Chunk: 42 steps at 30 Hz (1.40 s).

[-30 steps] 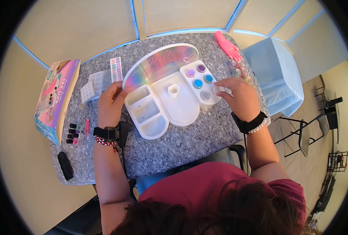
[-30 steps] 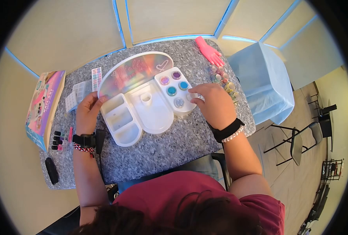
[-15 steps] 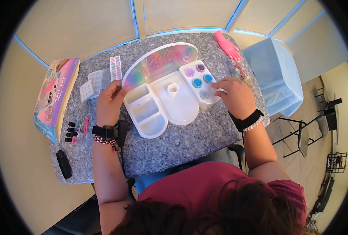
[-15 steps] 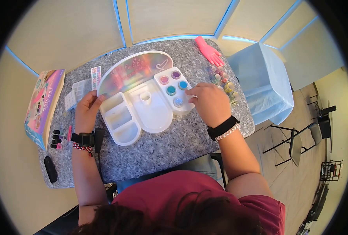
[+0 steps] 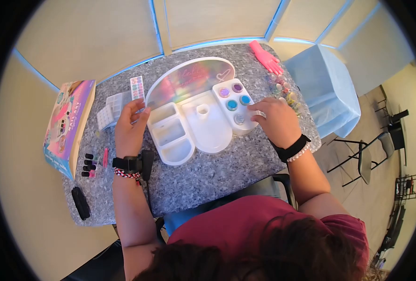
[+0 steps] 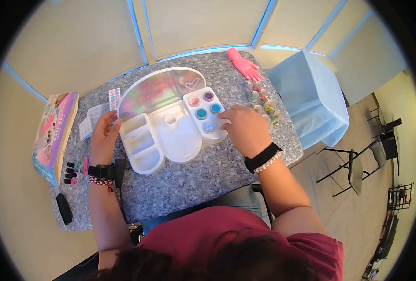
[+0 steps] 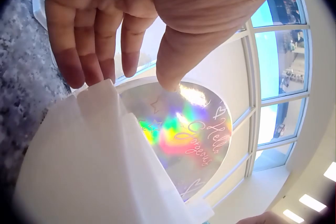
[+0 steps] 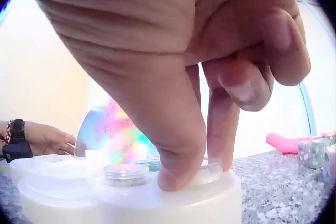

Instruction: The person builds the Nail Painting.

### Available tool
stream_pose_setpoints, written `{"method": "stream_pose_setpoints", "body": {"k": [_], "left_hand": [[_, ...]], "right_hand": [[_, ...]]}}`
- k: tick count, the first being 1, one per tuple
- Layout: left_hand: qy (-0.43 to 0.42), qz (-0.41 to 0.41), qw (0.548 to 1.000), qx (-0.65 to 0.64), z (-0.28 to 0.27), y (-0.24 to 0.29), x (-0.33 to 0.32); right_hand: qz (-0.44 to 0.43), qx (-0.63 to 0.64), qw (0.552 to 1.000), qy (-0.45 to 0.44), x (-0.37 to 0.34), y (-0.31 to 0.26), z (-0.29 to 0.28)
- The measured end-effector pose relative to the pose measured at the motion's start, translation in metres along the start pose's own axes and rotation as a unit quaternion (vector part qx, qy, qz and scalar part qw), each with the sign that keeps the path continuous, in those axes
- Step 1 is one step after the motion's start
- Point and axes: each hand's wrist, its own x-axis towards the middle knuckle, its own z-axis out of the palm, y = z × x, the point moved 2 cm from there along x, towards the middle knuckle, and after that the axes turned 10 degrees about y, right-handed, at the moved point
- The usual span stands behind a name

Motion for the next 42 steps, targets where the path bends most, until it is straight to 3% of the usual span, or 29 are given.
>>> {"method": "stream_pose_setpoints", "body": {"k": [2, 3, 4, 6, 8, 10, 12, 14, 18, 19, 22, 27, 28, 30, 32, 34, 35, 36, 38, 42], "left_hand": [[-0.003, -0.006, 0.999, -0.037, 0.001, -0.006, 0.000], [-0.011, -0.011, 0.997, -0.080, 0.002, -0.007, 0.002], [-0.005, -0.006, 0.997, -0.077, 0.002, -0.006, 0.003], [-0.020, -0.032, 0.994, -0.102, 0.001, -0.003, 0.003], [-0.042, -0.023, 0.993, -0.108, 0.002, -0.003, 0.003], [-0.051, 0.014, 0.991, -0.123, 0.007, 0.005, -0.001], [-0.042, 0.030, 0.989, -0.141, 0.009, -0.002, 0.003], [-0.031, 0.042, 0.986, -0.159, 0.006, -0.001, 0.003], [-0.019, -0.069, 0.987, -0.141, -0.008, 0.021, -0.005], [-0.028, -0.115, 0.984, -0.136, -0.009, 0.023, -0.008], [-0.047, -0.083, 0.983, -0.160, -0.011, 0.016, -0.004], [-0.063, -0.044, 0.977, -0.200, -0.007, 0.011, 0.002], [-0.049, -0.051, 0.978, -0.195, -0.008, 0.010, 0.002], [-0.021, 0.071, 0.986, -0.149, -0.013, 0.026, -0.007], [0.036, 0.055, 0.985, -0.160, -0.033, 0.038, -0.024], [0.176, 0.091, 0.979, -0.045, -0.066, 0.043, -0.044], [0.253, 0.069, 0.965, -0.005, -0.082, 0.041, -0.055], [0.263, 0.066, 0.963, 0.004, -0.097, 0.041, -0.066], [0.371, 0.090, 0.891, 0.244, -0.130, 0.045, -0.085], [0.382, 0.036, 0.837, 0.391, -0.173, 0.021, -0.107]], "right_hand": [[-0.015, 0.055, 0.996, 0.065, 0.000, 0.000, -0.001], [0.078, 0.118, 0.990, 0.010, 0.006, -0.003, -0.008], [0.072, 0.123, 0.990, 0.014, 0.012, -0.002, -0.004], [0.129, 0.284, 0.945, 0.097, 0.024, 0.018, 0.009], [0.138, 0.354, 0.920, 0.091, 0.044, 0.045, 0.029], [0.242, 0.547, 0.799, 0.054, 0.060, 0.056, 0.041], [0.239, 0.574, 0.783, 0.040, 0.072, 0.057, 0.052], [0.266, 0.651, 0.708, -0.066, 0.079, 0.054, 0.062], [0.169, 0.680, 0.701, -0.135, 0.083, 0.049, 0.068], [0.153, 0.711, 0.671, -0.145, 0.082, 0.054, 0.076], [0.103, 0.767, 0.613, -0.158, 0.073, 0.050, 0.074], [0.184, 0.769, 0.597, -0.135, 0.071, 0.084, 0.107], [0.189, 0.772, 0.590, -0.143, 0.072, 0.085, 0.110], [0.213, 0.738, 0.628, -0.124, 0.069, 0.076, 0.100], [0.206, 0.745, 0.621, -0.132, 0.065, 0.083, 0.101], [0.225, 0.741, 0.618, -0.132, 0.061, 0.086, 0.097], [0.211, 0.735, 0.629, -0.140, 0.061, 0.088, 0.095], [0.216, 0.735, 0.627, -0.142, 0.060, 0.090, 0.096], [0.228, 0.720, 0.642, -0.131, 0.059, 0.090, 0.095], [0.216, 0.711, 0.657, -0.126, 0.056, 0.081, 0.094]]}}
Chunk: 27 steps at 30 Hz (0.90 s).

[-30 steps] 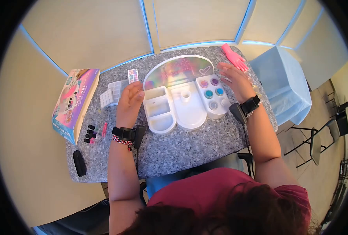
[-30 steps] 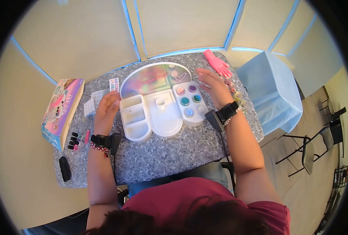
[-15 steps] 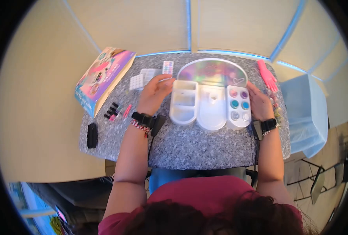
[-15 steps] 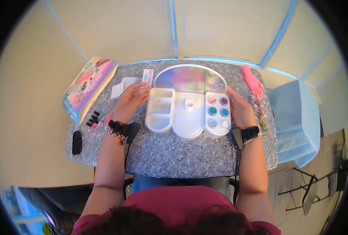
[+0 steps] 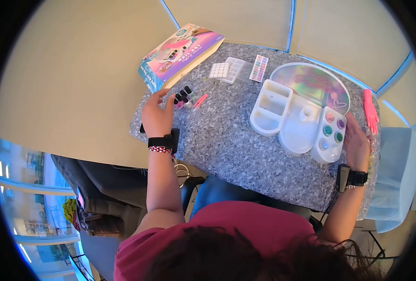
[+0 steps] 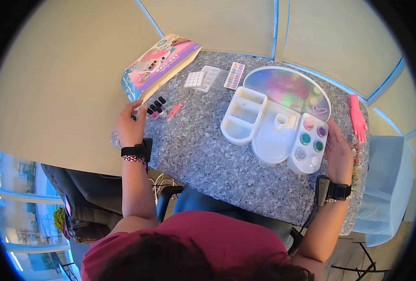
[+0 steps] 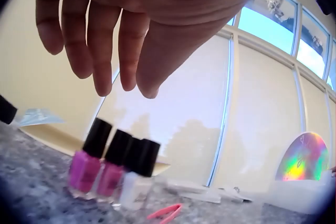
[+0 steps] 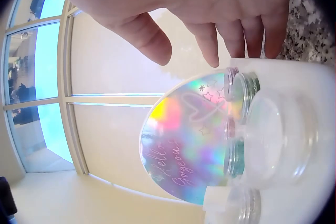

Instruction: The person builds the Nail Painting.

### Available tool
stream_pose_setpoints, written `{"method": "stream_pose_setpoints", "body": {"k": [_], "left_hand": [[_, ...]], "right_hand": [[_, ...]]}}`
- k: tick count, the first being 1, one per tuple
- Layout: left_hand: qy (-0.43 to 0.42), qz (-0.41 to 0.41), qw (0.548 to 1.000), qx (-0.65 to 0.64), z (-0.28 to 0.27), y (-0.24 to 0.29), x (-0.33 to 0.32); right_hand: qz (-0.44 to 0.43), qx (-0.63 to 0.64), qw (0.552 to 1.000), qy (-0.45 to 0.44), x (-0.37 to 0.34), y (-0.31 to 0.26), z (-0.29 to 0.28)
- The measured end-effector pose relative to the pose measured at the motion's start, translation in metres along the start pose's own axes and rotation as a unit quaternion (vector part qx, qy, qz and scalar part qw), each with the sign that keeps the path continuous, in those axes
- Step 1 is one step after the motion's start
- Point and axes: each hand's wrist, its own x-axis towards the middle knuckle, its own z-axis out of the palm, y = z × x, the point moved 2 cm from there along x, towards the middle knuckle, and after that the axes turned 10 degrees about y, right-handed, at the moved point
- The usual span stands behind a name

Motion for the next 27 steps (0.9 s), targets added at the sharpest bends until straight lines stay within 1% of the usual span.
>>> {"method": "stream_pose_setpoints", "body": {"k": [2, 4, 6, 8, 9, 11, 12, 14, 15, 16, 18, 20, 21, 23, 27], "left_hand": [[-0.046, -0.066, 0.996, 0.029, 0.005, -0.019, -0.004], [-0.050, -0.058, 0.997, 0.014, 0.015, -0.035, -0.010], [-0.055, -0.049, 0.997, -0.002, 0.018, -0.038, -0.011], [-0.074, -0.072, 0.995, 0.017, 0.022, -0.040, -0.009], [-0.080, -0.069, 0.994, 0.014, 0.022, -0.041, -0.008], [-0.067, -0.070, 0.994, 0.050, 0.020, -0.039, -0.005], [-0.075, -0.066, 0.994, 0.045, 0.017, -0.028, -0.006], [0.007, -0.060, 0.994, 0.090, -0.004, -0.003, -0.005], [0.038, -0.053, 0.995, 0.072, -0.011, 0.014, -0.008], [0.034, -0.051, 0.996, 0.069, -0.014, 0.033, -0.013], [0.037, 0.030, 0.997, -0.055, -0.013, 0.077, -0.031], [-0.043, 0.064, 0.984, -0.157, -0.001, 0.113, -0.050], [-0.047, 0.064, 0.984, -0.157, 0.004, 0.126, -0.059], [-0.088, 0.159, 0.978, -0.099, 0.013, 0.148, -0.073], [-0.103, 0.175, 0.973, -0.110, 0.037, 0.153, -0.084]], "right_hand": [[-0.004, -0.020, 1.000, 0.017, -0.002, -0.002, 0.004], [-0.006, -0.022, 1.000, 0.014, -0.003, -0.003, 0.006], [-0.008, -0.024, 1.000, 0.012, -0.004, -0.003, 0.007], [-0.013, -0.011, 1.000, -0.013, -0.004, -0.003, 0.007], [-0.013, -0.011, 1.000, -0.005, -0.004, -0.003, 0.007], [-0.014, -0.025, 1.000, -0.012, -0.003, -0.002, 0.007], [-0.014, -0.026, 1.000, -0.002, -0.004, -0.004, 0.008], [0.000, -0.021, 1.000, 0.010, -0.006, -0.006, 0.010], [-0.002, -0.027, 1.000, 0.005, -0.005, -0.005, 0.009], [-0.002, -0.028, 1.000, 0.011, -0.005, -0.006, 0.008], [-0.001, -0.025, 1.000, 0.003, -0.006, -0.006, 0.009], [0.001, -0.025, 1.000, 0.011, -0.008, -0.008, 0.011], [0.001, -0.037, 0.999, 0.015, -0.008, -0.008, 0.010], [0.003, -0.048, 0.999, 0.021, -0.007, -0.007, 0.011], [0.003, -0.057, 0.997, 0.043, -0.006, -0.005, 0.012]]}}
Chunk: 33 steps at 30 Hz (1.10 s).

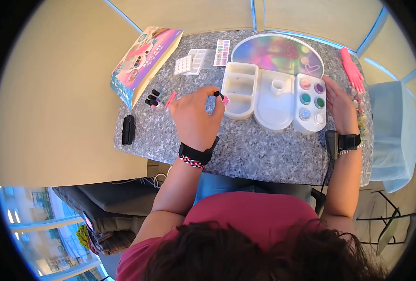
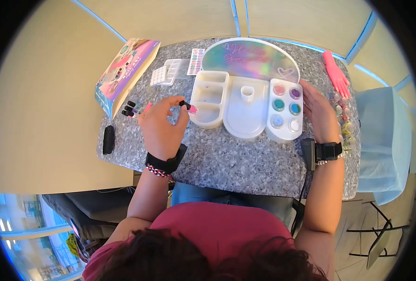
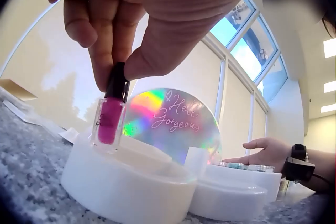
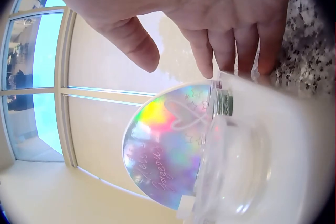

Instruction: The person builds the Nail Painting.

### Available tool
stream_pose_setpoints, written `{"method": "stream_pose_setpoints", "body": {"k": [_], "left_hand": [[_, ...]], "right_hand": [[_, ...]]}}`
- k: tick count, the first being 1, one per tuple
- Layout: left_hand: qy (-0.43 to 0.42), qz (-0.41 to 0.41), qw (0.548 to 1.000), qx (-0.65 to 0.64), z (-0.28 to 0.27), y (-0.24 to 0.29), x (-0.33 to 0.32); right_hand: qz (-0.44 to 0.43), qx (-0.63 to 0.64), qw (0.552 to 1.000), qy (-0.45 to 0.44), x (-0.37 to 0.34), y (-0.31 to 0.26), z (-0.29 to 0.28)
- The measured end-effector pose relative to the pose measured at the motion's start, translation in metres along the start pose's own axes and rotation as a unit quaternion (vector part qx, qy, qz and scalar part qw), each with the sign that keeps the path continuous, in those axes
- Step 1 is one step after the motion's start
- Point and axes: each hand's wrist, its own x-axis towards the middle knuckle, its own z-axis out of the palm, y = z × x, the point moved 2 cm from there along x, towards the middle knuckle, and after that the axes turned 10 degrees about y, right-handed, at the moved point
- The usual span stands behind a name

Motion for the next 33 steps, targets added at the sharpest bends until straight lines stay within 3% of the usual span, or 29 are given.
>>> {"method": "stream_pose_setpoints", "body": {"k": [7, 15, 18, 21, 22, 26, 28, 33], "left_hand": [[-0.022, 0.012, 0.999, 0.042, 0.012, 0.003, -0.002], [0.020, 0.045, 0.997, 0.059, 0.014, 0.004, -0.004], [0.033, -0.017, 0.999, 0.032, 0.000, 0.004, 0.003], [0.068, -0.053, 0.994, 0.066, -0.022, -0.035, 0.013], [0.061, -0.104, 0.989, 0.086, -0.033, -0.053, 0.017], [0.125, -0.127, 0.962, 0.204, -0.062, -0.129, 0.017], [0.064, -0.170, 0.941, 0.285, -0.069, -0.157, 0.011], [-0.007, -0.217, 0.943, 0.251, -0.066, -0.174, 0.009]], "right_hand": [[0.000, -0.015, 1.000, -0.002, -0.005, -0.004, 0.003], [-0.007, -0.017, 1.000, -0.023, -0.001, 0.002, -0.003], [-0.004, -0.014, 0.999, -0.033, 0.000, 0.001, -0.003], [0.004, 0.004, 1.000, -0.007, 0.002, 0.007, -0.004], [0.004, 0.010, 1.000, -0.014, 0.005, 0.010, -0.009], [-0.002, -0.001, 1.000, 0.003, 0.002, 0.007, -0.005], [-0.004, -0.002, 1.000, 0.004, 0.005, 0.007, -0.003], [0.009, 0.003, 1.000, 0.021, 0.006, 0.012, -0.013]]}}
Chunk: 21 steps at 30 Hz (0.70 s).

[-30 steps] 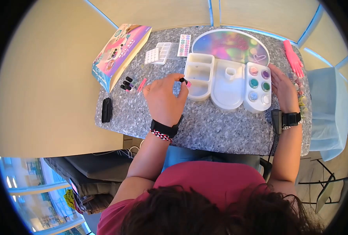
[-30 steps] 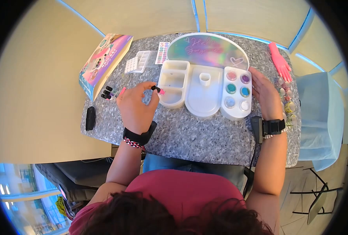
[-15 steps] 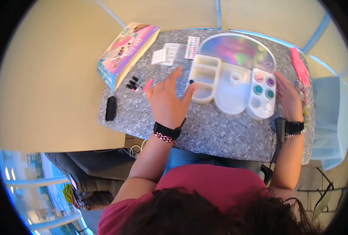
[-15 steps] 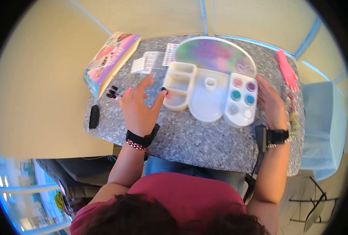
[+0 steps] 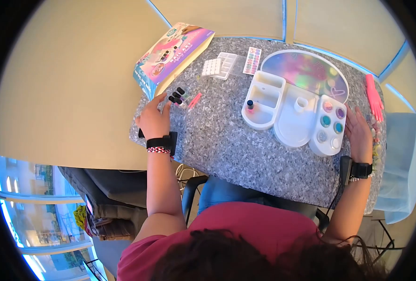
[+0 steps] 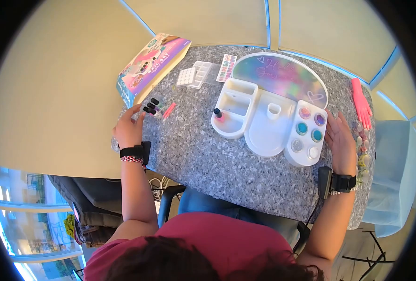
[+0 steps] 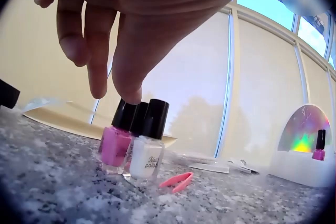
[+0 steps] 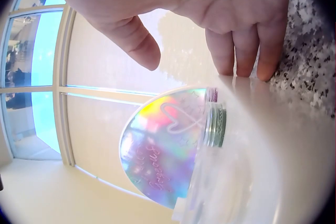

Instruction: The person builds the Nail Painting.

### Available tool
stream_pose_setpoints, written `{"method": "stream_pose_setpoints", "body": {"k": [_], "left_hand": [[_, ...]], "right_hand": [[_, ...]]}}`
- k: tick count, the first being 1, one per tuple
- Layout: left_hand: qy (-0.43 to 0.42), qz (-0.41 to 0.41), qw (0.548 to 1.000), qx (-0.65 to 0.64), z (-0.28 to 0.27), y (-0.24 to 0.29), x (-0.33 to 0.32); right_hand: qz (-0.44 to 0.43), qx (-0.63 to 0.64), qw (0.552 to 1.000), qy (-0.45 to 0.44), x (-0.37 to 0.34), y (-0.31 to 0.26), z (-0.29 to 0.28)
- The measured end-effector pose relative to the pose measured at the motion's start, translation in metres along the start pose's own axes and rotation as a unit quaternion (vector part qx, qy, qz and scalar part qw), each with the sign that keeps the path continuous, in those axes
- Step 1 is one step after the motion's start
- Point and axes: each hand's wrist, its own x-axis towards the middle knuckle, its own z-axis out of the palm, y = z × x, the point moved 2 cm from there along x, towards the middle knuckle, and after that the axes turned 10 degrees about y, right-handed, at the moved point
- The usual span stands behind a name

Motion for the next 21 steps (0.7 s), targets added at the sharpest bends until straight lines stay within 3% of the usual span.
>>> {"method": "stream_pose_setpoints", "body": {"k": [6, 9, 11, 12, 14, 17, 19, 21], "left_hand": [[-0.030, 0.014, 0.999, -0.007, 0.011, 0.001, 0.003], [0.008, 0.003, 1.000, 0.003, 0.010, -0.002, 0.004], [0.127, 0.014, 0.991, 0.044, -0.008, 0.004, 0.001], [0.123, 0.019, 0.991, 0.042, -0.022, 0.019, -0.003], [0.185, 0.044, 0.979, -0.066, -0.061, 0.064, -0.019], [0.111, 0.167, 0.942, -0.268, -0.073, 0.112, -0.043], [0.081, 0.239, 0.932, -0.261, -0.080, 0.147, -0.067], [0.065, 0.258, 0.925, -0.271, -0.069, 0.164, -0.081]], "right_hand": [[0.001, 0.003, 1.000, -0.017, 0.003, 0.001, -0.004], [0.000, 0.001, 1.000, -0.025, 0.006, 0.004, -0.006], [0.000, 0.000, 0.999, -0.035, 0.005, 0.004, -0.008], [0.001, 0.000, 1.000, -0.028, 0.005, 0.004, -0.009], [-0.006, 0.007, 0.999, -0.031, 0.005, 0.005, -0.008], [0.002, 0.019, 1.000, -0.024, 0.002, 0.002, -0.008], [0.011, 0.030, 0.999, -0.021, 0.003, 0.000, -0.009], [0.014, 0.030, 0.999, -0.016, 0.001, -0.001, -0.006]]}}
